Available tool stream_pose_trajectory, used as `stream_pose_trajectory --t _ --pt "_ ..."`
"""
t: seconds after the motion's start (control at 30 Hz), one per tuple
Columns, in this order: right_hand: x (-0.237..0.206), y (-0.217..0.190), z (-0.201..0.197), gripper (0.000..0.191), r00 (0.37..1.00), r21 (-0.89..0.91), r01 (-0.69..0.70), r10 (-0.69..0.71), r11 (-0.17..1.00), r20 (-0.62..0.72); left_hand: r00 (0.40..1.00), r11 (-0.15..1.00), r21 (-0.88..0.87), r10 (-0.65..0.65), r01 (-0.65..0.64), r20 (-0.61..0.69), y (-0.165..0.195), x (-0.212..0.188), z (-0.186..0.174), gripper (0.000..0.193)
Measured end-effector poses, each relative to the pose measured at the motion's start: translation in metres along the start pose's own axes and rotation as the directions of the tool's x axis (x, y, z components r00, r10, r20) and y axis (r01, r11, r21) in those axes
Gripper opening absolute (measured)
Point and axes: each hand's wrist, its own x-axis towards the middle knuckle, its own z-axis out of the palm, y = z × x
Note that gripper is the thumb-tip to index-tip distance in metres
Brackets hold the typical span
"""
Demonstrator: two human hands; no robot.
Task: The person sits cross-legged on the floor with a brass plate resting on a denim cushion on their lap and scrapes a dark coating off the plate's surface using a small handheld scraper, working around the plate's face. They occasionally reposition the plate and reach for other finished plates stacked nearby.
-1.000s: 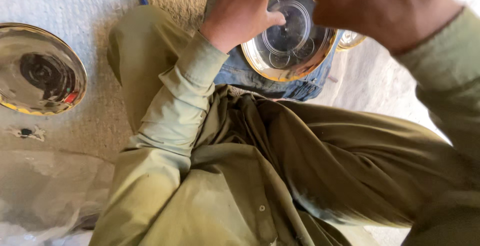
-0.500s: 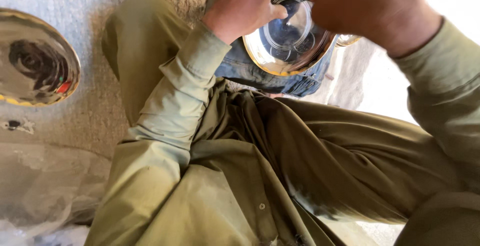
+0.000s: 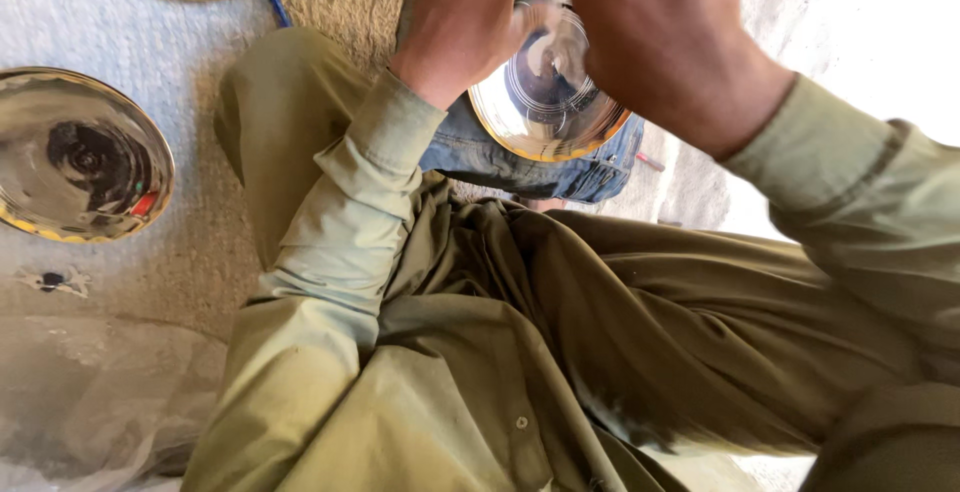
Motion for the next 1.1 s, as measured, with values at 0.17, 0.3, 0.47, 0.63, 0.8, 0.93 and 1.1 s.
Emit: stream_pose_trajectory --t 0.17,0.3,0.47,0.63,0.8,0.93,1.1 --pt "-0.021 0.013 -0.032 0.017 0.989 0.270 -0.138 0.117 0.953 0.092 0.988 0.986 0.124 -0.093 0.109 -0.127 0.000 -0.009 -0.020 0.017" --pt "-0.031 0.021 -0.029 0.017 0.986 0.350 -0.165 0.147 0.922 0.078 0.990 0.976 0.191 -0.118 0.103 0.072 -0.001 -0.021 -0.041 0.038" --pt "-0.035 0.009 -0.014 0.025 0.976 0.385 -0.214 0.181 0.898 0.122 0.997 0.968 0.248 -0.025 0.041 -0.068 0.025 -0.002 -0.007 0.092" --pt "-0.035 0.000 -0.004 0.025 0.974 0.323 -0.217 0.184 0.921 0.131 0.973 0.946 0.230 -0.228 0.229 -0.032 0.040 0.004 0.020 0.086" --pt "-0.036 -0.002 0.000 0.029 0.967 0.347 -0.244 0.198 0.905 0.163 0.975 0.941 0.257 -0.215 0.221 -0.051 0.040 0.002 0.018 0.078" --pt "-0.036 -0.004 -0.003 0.032 0.962 0.371 -0.267 0.222 0.890 0.159 0.973 0.934 0.274 -0.229 0.228 -0.028 0.044 0.004 0.016 0.075" --pt "-0.034 -0.006 -0.005 0.032 0.960 0.385 -0.277 0.234 0.880 0.155 0.971 0.935 0.267 -0.241 0.234 -0.007 0.045 0.006 0.011 0.072"
